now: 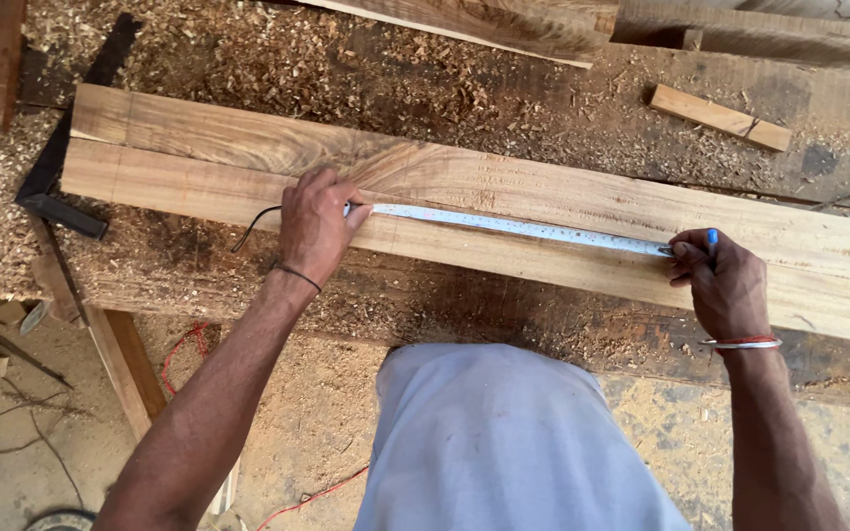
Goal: The person measures wooden planks on a workbench using a measuring tape and marks them with a pencil. They then use an L-shaped square to draw straight reference lines across the planks, repositioning the square along the wood and re-measuring sections with the tape.
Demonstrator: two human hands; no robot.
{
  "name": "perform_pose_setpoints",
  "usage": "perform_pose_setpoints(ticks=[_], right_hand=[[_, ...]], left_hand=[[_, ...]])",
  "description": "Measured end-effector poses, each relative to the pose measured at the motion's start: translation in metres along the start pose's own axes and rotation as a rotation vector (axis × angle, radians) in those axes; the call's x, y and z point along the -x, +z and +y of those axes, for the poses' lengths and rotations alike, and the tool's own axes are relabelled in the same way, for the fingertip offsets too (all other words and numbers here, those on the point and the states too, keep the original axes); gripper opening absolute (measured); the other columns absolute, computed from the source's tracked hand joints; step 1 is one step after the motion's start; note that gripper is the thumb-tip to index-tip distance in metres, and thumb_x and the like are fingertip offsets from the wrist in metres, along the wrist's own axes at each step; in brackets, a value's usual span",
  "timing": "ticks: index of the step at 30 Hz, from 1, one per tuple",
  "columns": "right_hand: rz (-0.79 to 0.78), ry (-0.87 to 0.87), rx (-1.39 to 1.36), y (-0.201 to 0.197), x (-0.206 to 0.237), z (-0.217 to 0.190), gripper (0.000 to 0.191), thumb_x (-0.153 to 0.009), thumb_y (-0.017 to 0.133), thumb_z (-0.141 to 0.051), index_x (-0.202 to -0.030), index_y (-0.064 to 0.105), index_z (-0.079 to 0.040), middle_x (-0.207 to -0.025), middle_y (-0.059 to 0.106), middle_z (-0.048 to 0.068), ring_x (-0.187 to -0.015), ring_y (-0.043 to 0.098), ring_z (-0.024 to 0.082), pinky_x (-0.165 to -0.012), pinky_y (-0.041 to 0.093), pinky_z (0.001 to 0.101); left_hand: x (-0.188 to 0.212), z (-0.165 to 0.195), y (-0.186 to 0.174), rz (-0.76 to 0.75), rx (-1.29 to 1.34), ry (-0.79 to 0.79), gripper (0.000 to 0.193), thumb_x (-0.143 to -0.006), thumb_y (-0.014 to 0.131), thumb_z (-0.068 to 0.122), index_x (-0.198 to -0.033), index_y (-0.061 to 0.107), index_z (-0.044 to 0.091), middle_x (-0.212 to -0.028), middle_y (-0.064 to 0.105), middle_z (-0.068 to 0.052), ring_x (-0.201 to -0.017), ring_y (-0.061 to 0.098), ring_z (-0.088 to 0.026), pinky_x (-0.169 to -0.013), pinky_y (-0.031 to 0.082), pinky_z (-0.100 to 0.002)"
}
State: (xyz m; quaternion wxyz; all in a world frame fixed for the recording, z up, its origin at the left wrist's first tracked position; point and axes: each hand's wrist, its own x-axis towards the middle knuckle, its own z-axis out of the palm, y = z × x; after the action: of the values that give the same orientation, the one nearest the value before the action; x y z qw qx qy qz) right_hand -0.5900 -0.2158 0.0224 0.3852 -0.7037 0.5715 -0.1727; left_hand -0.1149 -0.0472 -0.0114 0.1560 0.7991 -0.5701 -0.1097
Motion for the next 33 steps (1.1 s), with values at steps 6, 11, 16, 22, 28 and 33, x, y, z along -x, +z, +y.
perform_pose_setpoints(ticks=[6, 11, 16, 22, 28, 33], right_hand=[[-0.016, -0.043, -0.111, 0.003, -0.004, 0.010, 0.016, -0.109, 0.060, -0.008, -0.109, 0.070, 0.004, -0.084, 0.071, 0.012, -0.071, 0.068, 0.015, -0.067, 0.058, 0.0304], [-0.002, -0.035, -0.083, 0.002, -0.004, 0.012, 0.014, -0.104, 0.061, -0.007, -0.105, 0.070, 0.003, -0.082, 0.072, 0.009, -0.069, 0.068, 0.013, -0.064, 0.058, 0.0291], [-0.029, 0.010, -0.050, 0.000, -0.004, 0.006, 0.015, -0.104, 0.061, -0.009, -0.104, 0.071, 0.002, -0.079, 0.073, 0.008, -0.069, 0.068, 0.013, -0.064, 0.058, 0.0288], [-0.030, -0.038, -0.020, 0.000, -0.002, 0.006, 0.016, -0.106, 0.059, -0.008, -0.106, 0.071, 0.003, -0.080, 0.072, 0.009, -0.071, 0.069, 0.013, -0.066, 0.058, 0.0294], [-0.031, -0.016, -0.040, 0.000, -0.001, 0.006, 0.015, -0.106, 0.059, -0.006, -0.108, 0.070, 0.004, -0.081, 0.072, 0.011, -0.073, 0.070, 0.015, -0.069, 0.058, 0.0303], [-0.025, 0.000, -0.034, 0.001, -0.001, 0.006, 0.015, -0.106, 0.059, -0.006, -0.108, 0.070, 0.004, -0.083, 0.072, 0.011, -0.075, 0.070, 0.015, -0.070, 0.059, 0.0301]], left_hand=[[0.008, 0.008, -0.016, 0.084, 0.065, 0.057, 0.020, -0.082, 0.088, 0.024, -0.091, 0.077, 0.010, -0.100, 0.067, -0.010, -0.101, 0.063, -0.027, -0.092, 0.051, -0.045], [0.007, 0.012, -0.019, 0.021, -0.032, 0.027, 0.023, -0.080, 0.089, 0.027, -0.091, 0.077, 0.010, -0.097, 0.067, -0.009, -0.098, 0.063, -0.027, -0.087, 0.049, -0.046], [0.004, 0.008, -0.013, 0.023, -0.099, 0.056, 0.024, -0.081, 0.089, 0.030, -0.091, 0.077, 0.011, -0.104, 0.069, -0.010, -0.103, 0.062, -0.026, -0.087, 0.047, -0.046], [0.006, 0.005, -0.012, 0.015, -0.058, 0.039, 0.022, -0.082, 0.087, 0.029, -0.090, 0.076, 0.012, -0.104, 0.070, -0.009, -0.102, 0.062, -0.025, -0.092, 0.046, -0.046], [0.004, 0.006, -0.006, 0.013, -0.039, 0.000, 0.022, -0.082, 0.087, 0.028, -0.087, 0.075, 0.011, -0.101, 0.069, -0.009, -0.102, 0.061, -0.024, -0.090, 0.046, -0.047], [0.002, 0.001, 0.000, 0.054, -0.068, 0.029, 0.024, -0.082, 0.087, 0.030, -0.085, 0.074, 0.011, -0.105, 0.069, -0.012, -0.107, 0.061, -0.027, -0.089, 0.046, -0.049]])
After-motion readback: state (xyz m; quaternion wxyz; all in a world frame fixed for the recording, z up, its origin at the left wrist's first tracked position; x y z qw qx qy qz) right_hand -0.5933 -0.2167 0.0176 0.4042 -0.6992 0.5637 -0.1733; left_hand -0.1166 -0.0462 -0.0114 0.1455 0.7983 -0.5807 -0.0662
